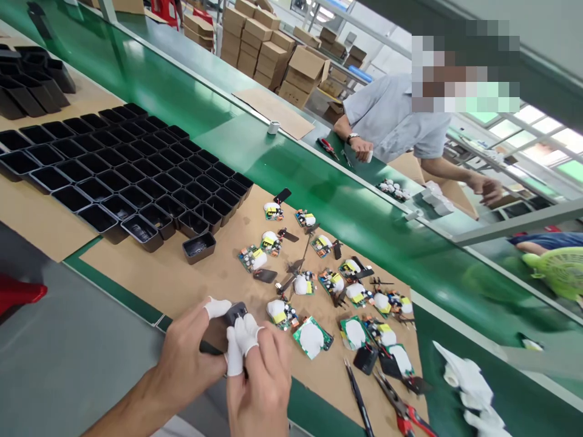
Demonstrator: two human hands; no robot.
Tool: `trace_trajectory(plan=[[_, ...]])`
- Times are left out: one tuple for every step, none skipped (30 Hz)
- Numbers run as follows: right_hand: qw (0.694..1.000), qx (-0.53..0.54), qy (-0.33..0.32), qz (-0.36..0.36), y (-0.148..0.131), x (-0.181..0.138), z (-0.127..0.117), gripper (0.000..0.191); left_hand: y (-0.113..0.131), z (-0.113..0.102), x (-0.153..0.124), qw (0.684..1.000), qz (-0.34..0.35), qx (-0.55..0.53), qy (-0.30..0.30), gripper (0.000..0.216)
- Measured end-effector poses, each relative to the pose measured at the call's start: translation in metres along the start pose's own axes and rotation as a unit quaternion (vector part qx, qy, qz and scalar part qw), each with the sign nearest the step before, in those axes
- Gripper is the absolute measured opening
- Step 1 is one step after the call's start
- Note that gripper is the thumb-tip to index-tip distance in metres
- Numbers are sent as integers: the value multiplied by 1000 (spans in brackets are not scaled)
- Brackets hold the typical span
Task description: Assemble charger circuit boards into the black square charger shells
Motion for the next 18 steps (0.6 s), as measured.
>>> trace_trajectory(plan=[[1000, -7, 1, -5, 0, -3, 4, 18, -4, 3, -2, 1000, -6, 2, -10, 19], [1000, -13, 5, -11, 1, -7, 7, 17, -7, 4, -3, 1000, -10, 4, -16, 17], [1000, -13, 9, -16, 2, -11, 9, 17, -10, 6, -5, 1000, -9, 8, -20, 16], [1000, -4, 14, -16, 3, -14, 11, 18, -10, 6, -6, 1000, -2, 13, -18, 16], [1000, 10, 12, -12, 5, -17, 12, 20, -11, 6, -6, 1000, 4, 20, -16, 17], [1000, 29, 7, 1, 8, -19, 13, 22, -10, 6, -6, 999, 7, 27, -16, 18], [999, 47, 2, 20, 11, -20, 14, 24, -10, 6, -6, 999, 9, 32, -17, 18], [997, 64, 0, 44, 14, -21, 15, 27, -9, 6, -6, 999, 13, 36, -17, 18], [995, 76, 0, 66, 17, -22, 15, 30, -9, 6, -6, 999, 17, 39, -16, 19], [993, 83, 1, 80, 19, -23, 15, 32, -8, 6, -6, 999, 21, 42, -14, 20], [993, 84, 5, 85, 19, -23, 15, 34, -8, 6, -6, 999, 26, 44, -13, 22], [993, 80, 6, 82, 19, -23, 15, 35, -7, 6, -6, 998, 30, 47, -12, 23], [995, 74, 5, 69, 18, -23, 15, 36, -7, 6, -5, 998, 33, 48, -11, 23], [996, 69, 4, 57, 16, -22, 14, 36, -7, 6, -5, 998, 34, 48, -12, 23], [997, 65, 4, 46, 15, -20, 13, 36, -6, 5, -5, 998, 34, 48, -11, 22], [997, 63, 5, 40, 13, -19, 12, 35, -6, 5, -5, 998, 34, 47, -8, 22], [997, 63, 6, 40, 12, -17, 11, 33, -6, 5, -5, 998, 34, 48, -5, 21], [997, 62, 8, 42, 12, -16, 10, 32, -6, 5, -5, 998, 34, 50, -2, 20]])
Point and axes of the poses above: each hand's wrist, its own x-axis towards the middle knuckle, its own z-axis out of the palm, y = z × x, the point moved 4 cm from there along x, towards the middle knuckle, and after that the axes turned 10 degrees about -x, right-handed, at the moved point
